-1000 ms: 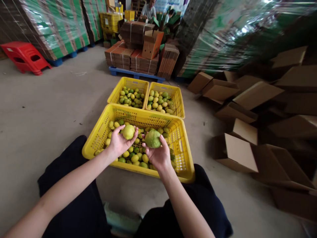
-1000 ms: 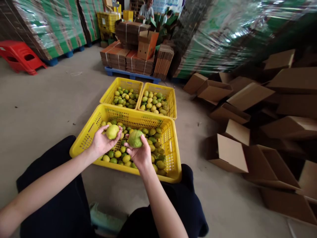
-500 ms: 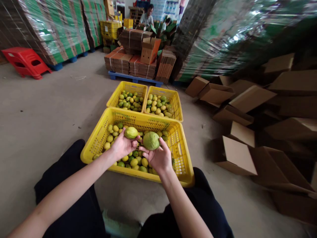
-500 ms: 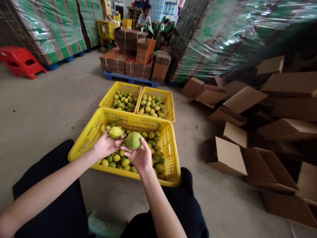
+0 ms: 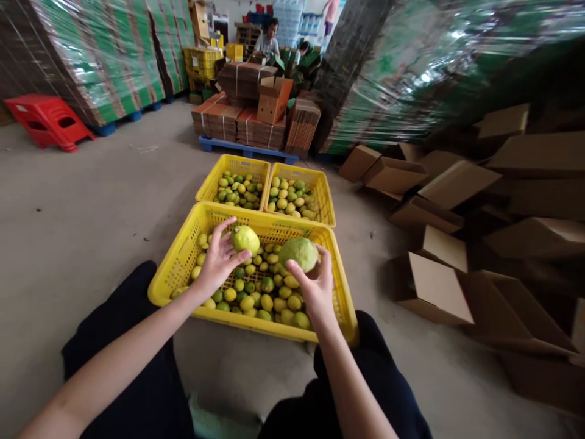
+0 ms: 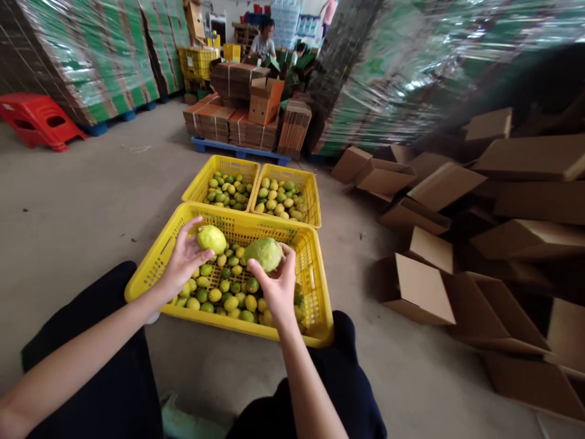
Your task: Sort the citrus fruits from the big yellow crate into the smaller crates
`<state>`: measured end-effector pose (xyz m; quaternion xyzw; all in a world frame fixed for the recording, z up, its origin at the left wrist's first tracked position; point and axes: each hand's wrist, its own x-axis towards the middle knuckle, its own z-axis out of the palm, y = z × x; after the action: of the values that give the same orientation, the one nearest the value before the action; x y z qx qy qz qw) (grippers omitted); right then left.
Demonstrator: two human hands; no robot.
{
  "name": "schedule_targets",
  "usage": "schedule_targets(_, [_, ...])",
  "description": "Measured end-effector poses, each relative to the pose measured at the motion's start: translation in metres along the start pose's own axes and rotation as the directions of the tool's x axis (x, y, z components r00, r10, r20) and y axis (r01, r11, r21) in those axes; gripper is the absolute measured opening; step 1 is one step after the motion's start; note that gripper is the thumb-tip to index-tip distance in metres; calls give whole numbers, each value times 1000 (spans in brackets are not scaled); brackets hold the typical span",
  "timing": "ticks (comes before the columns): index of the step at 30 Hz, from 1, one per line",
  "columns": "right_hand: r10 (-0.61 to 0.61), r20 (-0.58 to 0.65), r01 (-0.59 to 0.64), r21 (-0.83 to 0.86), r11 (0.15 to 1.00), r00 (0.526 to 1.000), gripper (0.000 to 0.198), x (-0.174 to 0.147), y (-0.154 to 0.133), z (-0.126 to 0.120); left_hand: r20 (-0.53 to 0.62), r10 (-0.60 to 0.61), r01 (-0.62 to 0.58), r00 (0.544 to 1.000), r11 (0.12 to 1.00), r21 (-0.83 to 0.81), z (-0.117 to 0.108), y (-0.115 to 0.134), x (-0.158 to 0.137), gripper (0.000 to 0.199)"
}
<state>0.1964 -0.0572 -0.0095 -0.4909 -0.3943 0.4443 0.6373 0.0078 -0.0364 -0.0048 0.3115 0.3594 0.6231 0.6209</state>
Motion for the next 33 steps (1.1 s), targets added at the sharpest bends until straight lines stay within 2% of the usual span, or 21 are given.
schedule_targets(2, [-124, -21, 123, -62, 990, 992, 65, -2, -4, -2, 43, 58, -59, 997, 997, 42, 0, 4, -1, 69])
schedule_targets(4, [-195, -6, 193, -125, 973, 981, 72, -3, -4, -4, 79, 75, -80, 994, 994, 68, 0, 5, -3, 58])
schedule_targets(8, [-236, 110, 256, -225, 940, 965, 66, -5, -2, -6, 108, 30, -44, 994, 991, 128, 0, 2, -6, 48])
schedule_targets(12, [-112, 245, 161, -192, 968, 963, 65, -4, -6, -9, 123, -48, 34, 991, 993, 112, -2, 4, -9, 51])
schedule_targets(18, [-20, 235, -4, 102, 995, 972, 60, -2, -12, -7, 66, -178, 180, 982, 983, -24, -3, 4, -6, 42])
schedule_targets(21, [66, 269, -107, 139, 984, 961, 58, -1, -11, -3, 62, -254, 256, 965, 966, -31, -4, -5, -3, 37])
schedule_targets(24, [156, 334, -207, 124, 971, 930, 58, -1, -5, 1, 51, -277, 276, 960, 961, 20, -4, -15, -2, 32])
schedule_targets(26, [207, 375, -255, 84, 963, 904, 58, -3, -1, 4, -19, -290, 291, 957, 955, 59, -3, -22, -4, 31])
schedule_targets(29, [203, 378, -227, 19, 974, 903, 67, -9, 6, 9, -144, -347, 359, 927, 931, 71, -4, -31, -7, 34])
schedule_targets(33, [66, 241, -49, -77, 996, 968, 72, -17, 22, 15, -150, -383, 398, 911, 913, 86, -4, -37, -10, 35])
